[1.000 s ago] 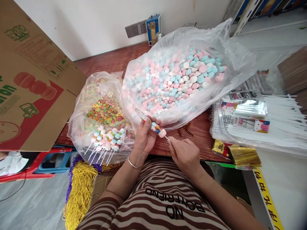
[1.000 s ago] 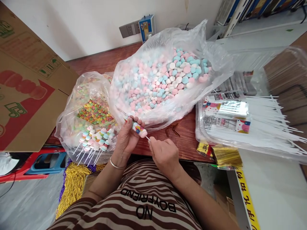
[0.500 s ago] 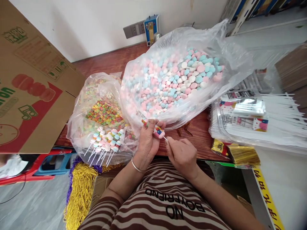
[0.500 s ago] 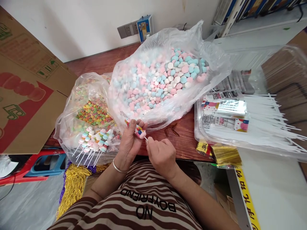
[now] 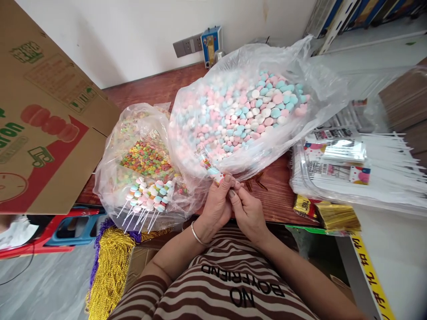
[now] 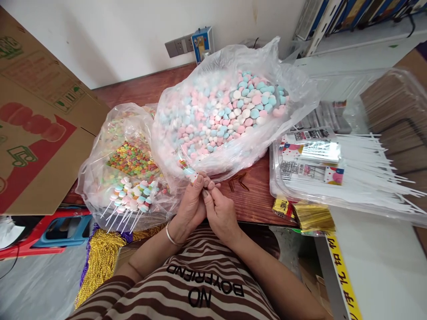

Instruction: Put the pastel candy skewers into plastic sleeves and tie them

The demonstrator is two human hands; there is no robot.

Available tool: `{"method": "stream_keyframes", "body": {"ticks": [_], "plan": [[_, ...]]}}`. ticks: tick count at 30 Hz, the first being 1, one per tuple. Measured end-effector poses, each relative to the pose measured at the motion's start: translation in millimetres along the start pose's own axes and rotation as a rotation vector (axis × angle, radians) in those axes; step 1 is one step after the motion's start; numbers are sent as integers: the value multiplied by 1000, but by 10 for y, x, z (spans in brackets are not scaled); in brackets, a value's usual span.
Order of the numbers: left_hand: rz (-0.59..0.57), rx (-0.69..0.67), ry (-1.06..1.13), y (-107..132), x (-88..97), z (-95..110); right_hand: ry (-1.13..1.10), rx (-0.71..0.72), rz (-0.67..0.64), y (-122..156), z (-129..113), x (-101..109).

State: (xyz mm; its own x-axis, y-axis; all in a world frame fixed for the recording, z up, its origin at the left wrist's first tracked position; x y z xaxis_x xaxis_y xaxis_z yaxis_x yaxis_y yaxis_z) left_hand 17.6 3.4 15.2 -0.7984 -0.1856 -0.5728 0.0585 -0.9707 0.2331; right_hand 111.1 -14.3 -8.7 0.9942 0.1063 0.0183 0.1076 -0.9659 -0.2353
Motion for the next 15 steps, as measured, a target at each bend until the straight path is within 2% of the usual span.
{"method": "stream_keyframes", "body": {"ticks": [2, 5, 7, 9, 11, 15], "plan": [[-4, 47, 2, 8, 38, 3, -116, -103, -8, -34, 27, 26], [-40, 59, 26, -36, 119, 126, -280, -272, -90, -41, 46, 84], [-40, 37, 38, -86, 160, 227, -283, -281, -137, -16, 39, 115], [-29, -4, 18, -129, 174, 290, -144, -178, -139, 26, 28, 135], [-25, -43, -20, -147, 160, 291, 76, -12, -120, 76, 25, 140], [-33, -46, -98, -83, 86, 113, 444, 223, -87, 140, 76, 99]]}}
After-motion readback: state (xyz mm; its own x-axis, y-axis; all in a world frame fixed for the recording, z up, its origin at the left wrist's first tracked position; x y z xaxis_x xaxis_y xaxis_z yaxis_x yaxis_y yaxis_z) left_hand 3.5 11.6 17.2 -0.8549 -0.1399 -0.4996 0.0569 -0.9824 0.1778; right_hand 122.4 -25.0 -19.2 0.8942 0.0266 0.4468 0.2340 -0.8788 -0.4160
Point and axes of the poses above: each hand's wrist, its own y-axis away from the middle knuckle, its own x-axis out of the back of the hand, z = x × y, the point moved 1 cm from there along -y, towards the middle knuckle, and after that the axes turned 11 degrees about -y, right-handed, at the moved point
